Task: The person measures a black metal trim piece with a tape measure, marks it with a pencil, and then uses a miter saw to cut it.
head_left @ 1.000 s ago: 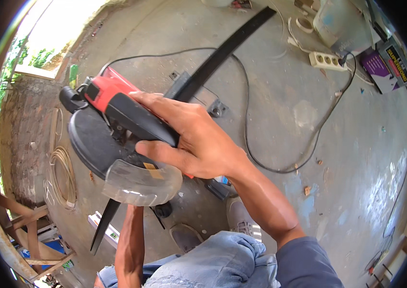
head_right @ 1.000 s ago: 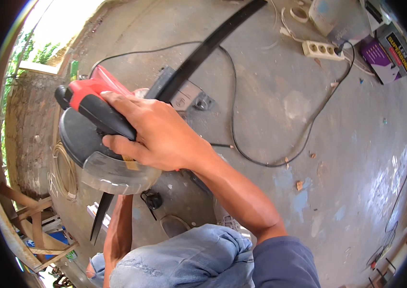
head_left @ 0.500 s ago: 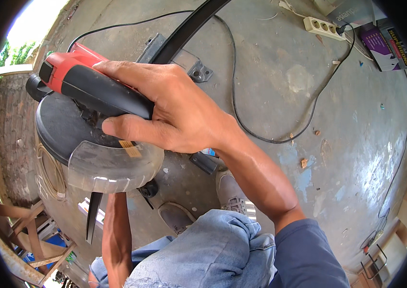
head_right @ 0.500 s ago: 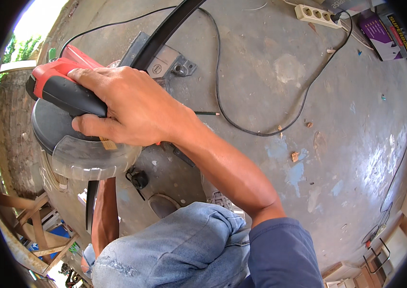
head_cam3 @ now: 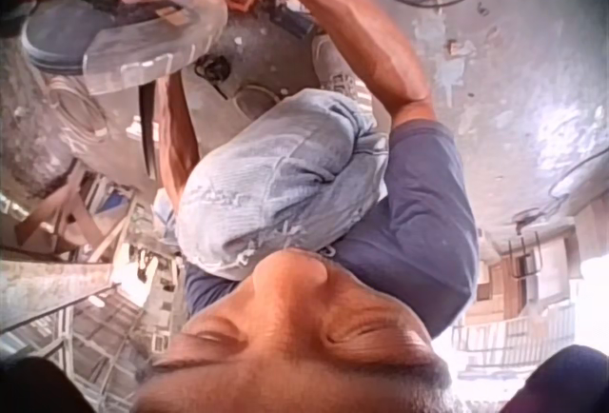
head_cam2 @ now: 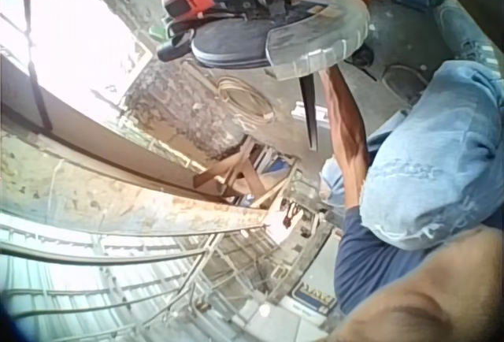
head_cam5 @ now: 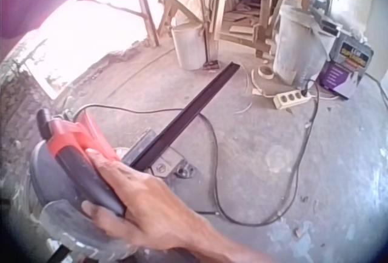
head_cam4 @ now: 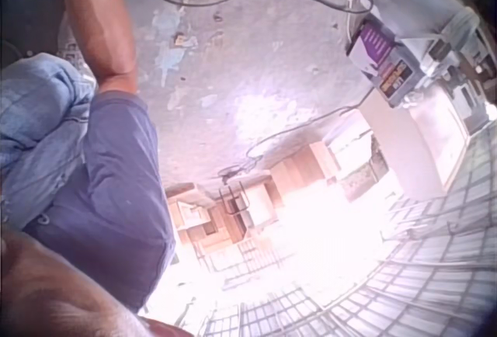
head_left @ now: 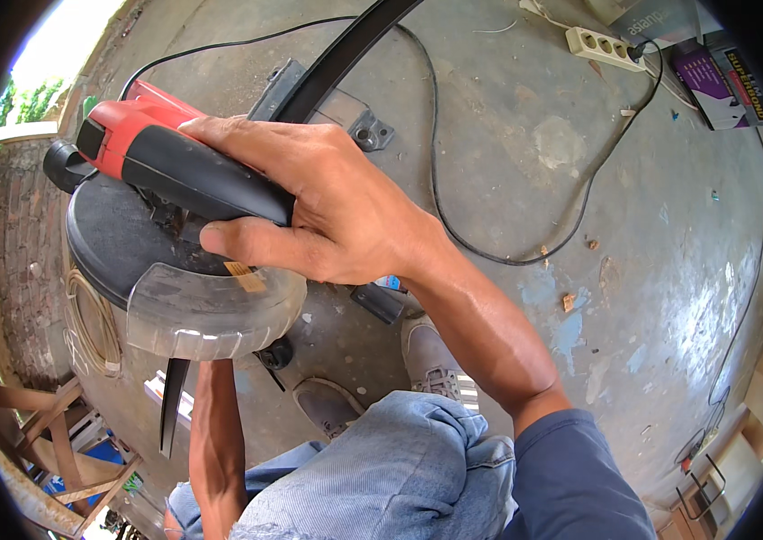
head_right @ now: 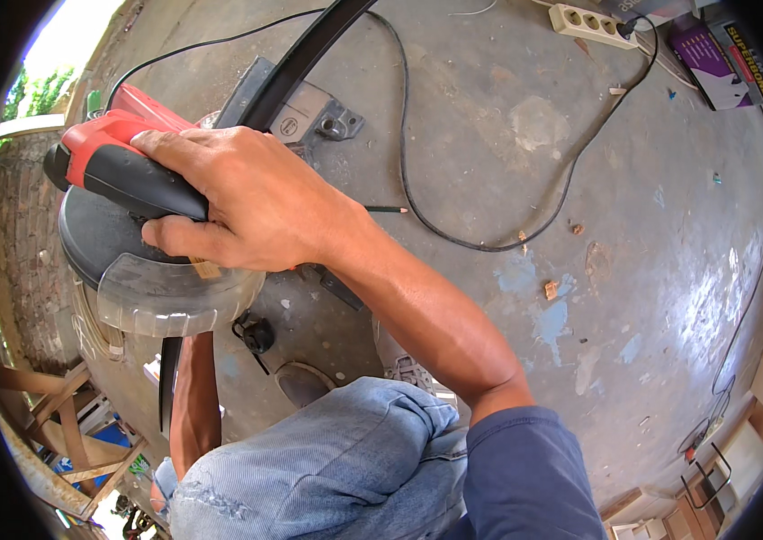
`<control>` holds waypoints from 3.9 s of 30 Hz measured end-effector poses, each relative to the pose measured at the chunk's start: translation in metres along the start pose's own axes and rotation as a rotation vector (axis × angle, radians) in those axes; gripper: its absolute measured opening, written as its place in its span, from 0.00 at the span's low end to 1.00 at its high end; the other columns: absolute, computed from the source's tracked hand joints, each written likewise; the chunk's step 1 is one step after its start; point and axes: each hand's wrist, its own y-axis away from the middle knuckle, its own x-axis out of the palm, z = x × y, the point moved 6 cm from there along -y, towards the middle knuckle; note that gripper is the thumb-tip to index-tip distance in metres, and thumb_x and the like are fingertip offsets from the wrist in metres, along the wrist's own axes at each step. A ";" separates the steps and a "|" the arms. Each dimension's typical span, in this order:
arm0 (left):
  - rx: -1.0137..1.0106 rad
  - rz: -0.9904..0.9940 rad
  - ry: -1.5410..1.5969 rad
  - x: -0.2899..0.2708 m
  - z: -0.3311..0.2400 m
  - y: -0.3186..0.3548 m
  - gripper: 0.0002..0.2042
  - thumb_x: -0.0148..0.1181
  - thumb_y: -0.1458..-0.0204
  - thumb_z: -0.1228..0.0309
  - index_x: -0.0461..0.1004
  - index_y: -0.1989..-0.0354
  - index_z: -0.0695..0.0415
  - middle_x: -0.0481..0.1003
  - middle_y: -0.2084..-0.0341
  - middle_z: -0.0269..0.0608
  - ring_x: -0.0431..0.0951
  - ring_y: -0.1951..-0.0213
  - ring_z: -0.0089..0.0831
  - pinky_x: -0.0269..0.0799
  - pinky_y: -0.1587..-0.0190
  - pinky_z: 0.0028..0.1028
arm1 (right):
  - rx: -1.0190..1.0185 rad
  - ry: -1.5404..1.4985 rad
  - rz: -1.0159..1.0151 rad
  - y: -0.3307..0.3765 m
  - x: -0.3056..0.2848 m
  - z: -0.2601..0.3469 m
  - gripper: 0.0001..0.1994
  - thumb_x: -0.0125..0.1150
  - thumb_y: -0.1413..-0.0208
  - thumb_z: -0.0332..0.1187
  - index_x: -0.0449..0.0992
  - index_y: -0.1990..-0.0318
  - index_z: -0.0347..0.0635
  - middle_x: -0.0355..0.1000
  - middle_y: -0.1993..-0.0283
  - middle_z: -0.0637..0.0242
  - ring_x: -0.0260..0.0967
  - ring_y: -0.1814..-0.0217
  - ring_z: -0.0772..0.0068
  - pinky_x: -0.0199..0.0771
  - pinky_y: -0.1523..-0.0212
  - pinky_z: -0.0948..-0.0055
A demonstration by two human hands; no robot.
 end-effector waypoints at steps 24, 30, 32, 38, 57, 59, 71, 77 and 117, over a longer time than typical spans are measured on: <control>0.220 -0.131 -0.234 0.027 -0.038 -0.004 0.22 0.65 0.52 0.67 0.77 0.47 0.60 0.63 0.35 0.59 0.58 0.30 0.52 0.46 0.31 0.61 | -0.011 0.044 0.050 0.004 -0.012 0.003 0.33 0.69 0.49 0.38 0.71 0.37 0.28 0.78 0.49 0.41 0.79 0.51 0.45 0.76 0.49 0.59; 0.241 -0.275 -0.360 0.040 -0.037 -0.038 0.22 0.65 0.51 0.67 0.77 0.47 0.60 0.63 0.35 0.59 0.58 0.30 0.53 0.46 0.31 0.61 | 0.001 0.030 0.074 -0.013 0.002 0.001 0.33 0.68 0.47 0.42 0.71 0.37 0.29 0.76 0.48 0.38 0.77 0.47 0.38 0.76 0.46 0.54; 0.227 -0.400 -0.482 0.034 -0.029 -0.045 0.22 0.64 0.51 0.67 0.77 0.47 0.60 0.63 0.36 0.59 0.58 0.30 0.53 0.46 0.31 0.61 | 0.121 0.053 0.154 -0.016 0.019 -0.004 0.34 0.70 0.48 0.41 0.70 0.34 0.33 0.77 0.45 0.42 0.79 0.45 0.45 0.76 0.45 0.56; 0.170 -0.318 -0.758 -0.050 -0.093 -0.087 0.17 0.59 0.46 0.62 0.78 0.52 0.59 0.65 0.39 0.59 0.62 0.35 0.55 0.52 0.35 0.54 | 0.287 0.171 -0.154 0.033 -0.022 -0.020 0.35 0.63 0.40 0.50 0.68 0.33 0.31 0.75 0.50 0.60 0.72 0.62 0.72 0.71 0.65 0.74; -0.060 -0.311 -0.660 -0.010 -0.060 -0.089 0.20 0.60 0.45 0.65 0.78 0.43 0.50 0.58 0.29 0.58 0.56 0.27 0.51 0.43 0.25 0.57 | 0.235 0.615 0.179 -0.038 -0.020 0.026 0.24 0.67 0.42 0.42 0.73 0.44 0.35 0.78 0.58 0.53 0.74 0.59 0.58 0.76 0.54 0.59; -0.059 -0.312 -0.675 -0.011 -0.062 -0.087 0.19 0.59 0.45 0.65 0.78 0.43 0.51 0.59 0.30 0.58 0.56 0.27 0.50 0.42 0.25 0.57 | 0.244 0.606 0.133 -0.042 -0.015 0.024 0.21 0.66 0.45 0.37 0.73 0.48 0.35 0.78 0.61 0.55 0.74 0.62 0.57 0.76 0.55 0.58; -0.064 -0.345 -0.608 -0.006 -0.060 -0.089 0.21 0.58 0.48 0.69 0.78 0.44 0.54 0.59 0.30 0.60 0.56 0.27 0.52 0.41 0.25 0.59 | 0.177 0.492 -0.011 -0.036 -0.009 0.008 0.26 0.65 0.38 0.46 0.72 0.43 0.34 0.78 0.53 0.49 0.75 0.57 0.56 0.76 0.54 0.58; -0.053 -0.368 -0.570 -0.005 -0.061 -0.092 0.20 0.58 0.47 0.69 0.78 0.45 0.56 0.59 0.30 0.61 0.56 0.27 0.52 0.40 0.25 0.60 | 0.237 0.749 -0.014 -0.035 -0.008 0.014 0.37 0.61 0.37 0.61 0.69 0.34 0.36 0.77 0.46 0.43 0.76 0.48 0.47 0.76 0.48 0.57; -0.051 -0.391 -0.581 -0.015 -0.074 -0.089 0.18 0.55 0.46 0.70 0.79 0.47 0.57 0.63 0.33 0.59 0.60 0.29 0.50 0.49 0.28 0.56 | 0.268 0.280 0.093 -0.067 0.032 0.049 0.25 0.48 0.26 0.50 0.69 0.34 0.41 0.75 0.46 0.57 0.74 0.51 0.64 0.75 0.51 0.68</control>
